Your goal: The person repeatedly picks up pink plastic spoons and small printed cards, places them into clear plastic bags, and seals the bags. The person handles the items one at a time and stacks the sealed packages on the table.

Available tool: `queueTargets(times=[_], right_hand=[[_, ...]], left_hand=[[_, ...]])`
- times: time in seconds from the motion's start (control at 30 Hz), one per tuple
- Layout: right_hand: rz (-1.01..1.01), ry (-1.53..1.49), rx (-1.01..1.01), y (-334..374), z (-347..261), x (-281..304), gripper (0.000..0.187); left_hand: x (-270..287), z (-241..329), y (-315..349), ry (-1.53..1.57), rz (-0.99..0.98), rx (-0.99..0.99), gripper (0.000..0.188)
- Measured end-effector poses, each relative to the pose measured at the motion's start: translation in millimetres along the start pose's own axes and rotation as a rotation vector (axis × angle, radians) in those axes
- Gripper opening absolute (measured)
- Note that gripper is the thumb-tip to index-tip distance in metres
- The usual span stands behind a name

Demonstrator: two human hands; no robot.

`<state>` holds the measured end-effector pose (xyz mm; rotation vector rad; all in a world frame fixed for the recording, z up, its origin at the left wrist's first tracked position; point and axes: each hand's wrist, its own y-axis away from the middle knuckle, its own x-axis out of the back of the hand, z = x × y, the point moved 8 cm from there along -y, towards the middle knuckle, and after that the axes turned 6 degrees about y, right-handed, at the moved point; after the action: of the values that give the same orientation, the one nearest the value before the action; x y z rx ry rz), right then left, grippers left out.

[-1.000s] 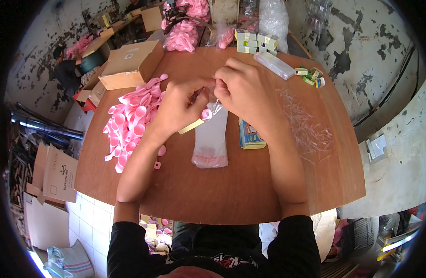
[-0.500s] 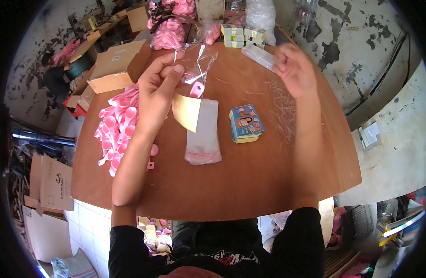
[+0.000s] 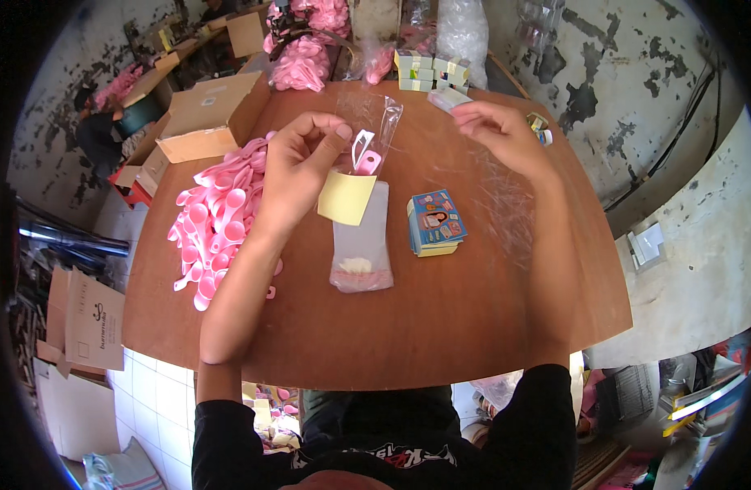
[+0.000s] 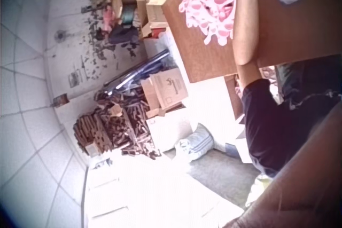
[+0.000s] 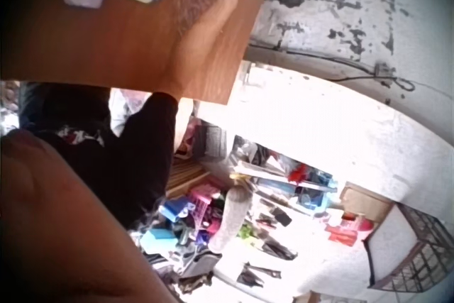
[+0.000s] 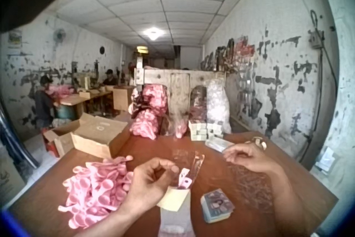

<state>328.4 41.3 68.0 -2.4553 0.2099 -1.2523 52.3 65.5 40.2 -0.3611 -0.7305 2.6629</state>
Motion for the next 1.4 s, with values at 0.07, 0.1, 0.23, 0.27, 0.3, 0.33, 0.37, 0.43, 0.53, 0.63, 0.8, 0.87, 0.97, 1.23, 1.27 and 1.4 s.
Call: queueTargets(times=[0.07,0.1,0.23,0.27,0.3,0.33,0.37,0.43,0.53,0.63,0.8,0.87,0.97,1.23,1.27,1.4], right_hand=[[-0.393,-0.482,0.036,8.3,-23.0,-22.2,0.032],[-0.39,-0.481,0.034,4.1,-18.5,-26.0,0.032],[-0.289,-0.496,-0.03,3.8,-4.1,-49.7,0.039],[-0.239,-0.513,0.062,5.2,-23.4,-64.0,0.038],[-0.251,-0.527,0.072,8.6,-39.7,-80.1,0.038],[-0.254,-0.603,0.108,14.0,-61.4,-89.2,0.038],[-0.235,-0.648,0.127,21.5,-77.4,-82.7,0.037],[-0.141,-0.656,0.084,16.2,-89.5,-96.3,0.028],[0.128,-0.556,0.202,9.0,-98.8,-69.1,0.018],[0.173,-0.498,0.308,0.5,-105.9,-49.6,0.014],[0.098,-0.658,0.213,0.9,-98.6,-57.7,0.017],[0.114,-0.647,0.211,0.0,-94.1,-55.5,0.02],[0.108,-0.675,0.2,-1.8,-90.3,-55.9,0.02],[0.009,-0.685,0.082,-1.0,-75.9,-66.6,0.021],[0.013,-0.686,0.079,-0.6,-74.8,-67.1,0.021],[-0.003,-0.762,0.057,0.0,-75.2,-72.7,0.022]], left_hand=[[1.2,2.5,0.6,0.024,0.021,-0.022,0.01],[1.0,5.3,0.1,0.025,0.018,-0.021,0.01],[-8.6,2.0,-0.4,0.108,0.025,0.077,0.01],[-2.9,1.7,1.2,0.056,0.037,0.088,0.011],[4.4,-1.6,2.9,0.041,0.051,0.089,0.011],[10.1,-5.5,4.0,0.013,0.061,0.074,0.012],[1.1,-7.1,0.3,0.019,0.046,0.053,0.013],[0.4,-6.9,0.1,0.06,0.034,0.066,0.018],[-2.9,-0.1,-2.2,0.132,0.015,-0.016,0.032],[-12.7,-5.2,-3.1,0.129,-0.134,-0.043,0.049],[-32.3,-37.9,7.5,-0.114,-0.402,0.062,0.048],[-34.5,-39.3,6.2,-0.112,-0.375,0.099,0.047],[-30.6,-39.2,4.9,-0.063,-0.309,0.141,0.045],[-11.9,-18.4,-3.2,0.178,-0.129,0.123,0.026],[-6.4,-9.6,-6.8,0.15,-0.091,-0.039,0.022],[6.1,-7.1,-7.0,0.08,-0.044,-0.018,0.017]])
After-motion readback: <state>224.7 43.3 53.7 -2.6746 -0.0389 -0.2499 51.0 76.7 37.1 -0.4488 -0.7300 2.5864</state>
